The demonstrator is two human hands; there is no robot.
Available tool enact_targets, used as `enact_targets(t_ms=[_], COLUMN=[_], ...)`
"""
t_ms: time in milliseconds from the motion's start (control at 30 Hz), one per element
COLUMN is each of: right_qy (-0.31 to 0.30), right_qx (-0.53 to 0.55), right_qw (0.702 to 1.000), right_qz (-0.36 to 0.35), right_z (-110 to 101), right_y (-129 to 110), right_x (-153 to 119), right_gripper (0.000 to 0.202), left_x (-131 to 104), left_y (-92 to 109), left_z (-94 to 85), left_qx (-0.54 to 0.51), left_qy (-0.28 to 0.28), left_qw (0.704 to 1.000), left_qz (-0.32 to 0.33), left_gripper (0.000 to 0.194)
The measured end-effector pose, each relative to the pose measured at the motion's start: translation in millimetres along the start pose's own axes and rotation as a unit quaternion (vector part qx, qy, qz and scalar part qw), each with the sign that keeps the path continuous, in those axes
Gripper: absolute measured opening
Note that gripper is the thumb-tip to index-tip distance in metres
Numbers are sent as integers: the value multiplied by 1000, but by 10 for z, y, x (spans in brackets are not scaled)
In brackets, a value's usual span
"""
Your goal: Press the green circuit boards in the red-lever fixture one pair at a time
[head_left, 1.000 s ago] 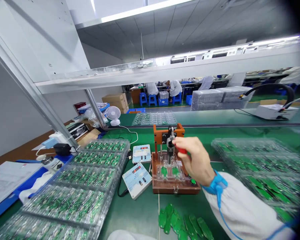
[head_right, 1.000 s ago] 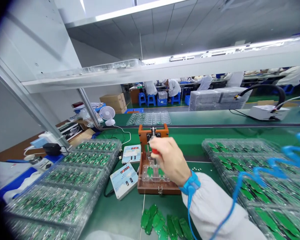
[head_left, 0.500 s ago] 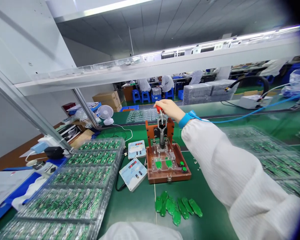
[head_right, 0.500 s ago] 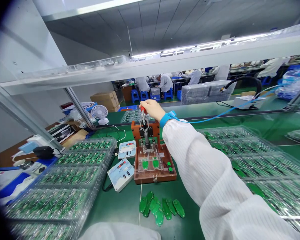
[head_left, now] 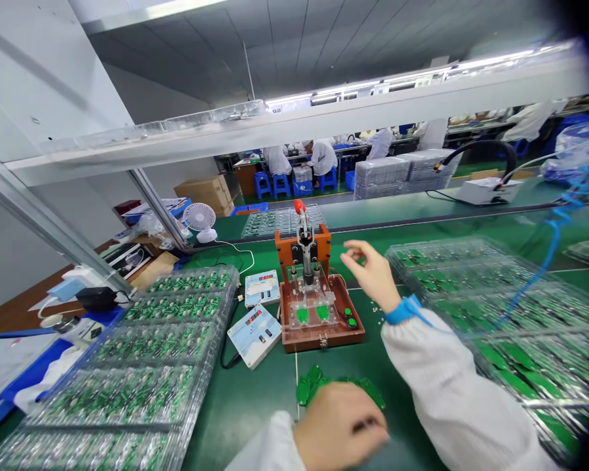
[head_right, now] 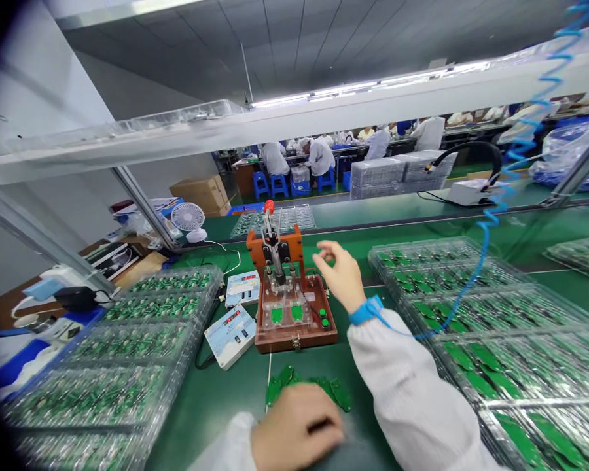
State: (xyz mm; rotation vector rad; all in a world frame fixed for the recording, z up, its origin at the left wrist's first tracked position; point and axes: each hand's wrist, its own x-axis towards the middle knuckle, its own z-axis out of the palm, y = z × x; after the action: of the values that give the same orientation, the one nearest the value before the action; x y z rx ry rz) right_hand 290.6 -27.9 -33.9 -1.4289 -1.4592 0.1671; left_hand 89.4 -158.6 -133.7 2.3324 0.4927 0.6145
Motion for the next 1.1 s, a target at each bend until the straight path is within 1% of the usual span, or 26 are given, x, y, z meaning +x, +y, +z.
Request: enact_targets(t_ms=[33,67,100,133,200,267,333,400,500,600,667,733,867,933,1000,1100], right_qy=[-16,-34,-55,-75,-105,-124,-137,-149,-162,-177,-192,-211,-247,-249,-245,-229], right_qx=[-7,-14,-21,-28,-44,-58,-61,-51,-7,66,123,179,264,283,289,285], right_qw=[1000,999,998,997,993,990,988,987,987,981,971,955,919,909,904,903], right_qz=[-1,-6,-14,-22,-35,-37,-33,-24,-6,33,72,107,156,179,200,225], right_z=[26,68,121,181,303,399,455,472,445,376,328,298,305,306,272,124], right_y=[91,157,196,213,200,164,135,119,116,128,134,126,45,2,-16,-19], right_x=[-208,-400,-566,-701,-868,-913,-882,-823,-758,-779,-849,-948,-1133,-1194,-1252,-1413], right_gripper=[28,24,22,21,19,20,19,16,13,14,15,19,25,26,25,20], left_x=[-14,-27,-34,-32,2,67,140,201,238,189,118,40,-72,-113,-155,-215], left_y=[-65,-136,-215,-305,-503,-689,-812,-858,-825,-756,-710,-667,-611,-611,-637,-702], left_z=[-183,-369,-545,-699,-913,-996,-992,-961,-945,-949,-922,-857,-659,-569,-507,-470], left_qx=[6,21,50,83,145,189,217,232,214,138,89,59,12,0,0,-12], left_qy=[81,155,215,251,277,271,257,249,265,308,338,355,344,332,319,284], left_qw=[996,984,967,952,934,926,923,923,926,924,916,907,907,914,926,948], left_qz=[-46,-91,-127,-151,-172,-180,-185,-181,-166,-180,-199,-219,-244,-232,-204,-143], left_gripper=[9,12,15,17,23,34,35,31,26,24,24,26,29,33,39,44])
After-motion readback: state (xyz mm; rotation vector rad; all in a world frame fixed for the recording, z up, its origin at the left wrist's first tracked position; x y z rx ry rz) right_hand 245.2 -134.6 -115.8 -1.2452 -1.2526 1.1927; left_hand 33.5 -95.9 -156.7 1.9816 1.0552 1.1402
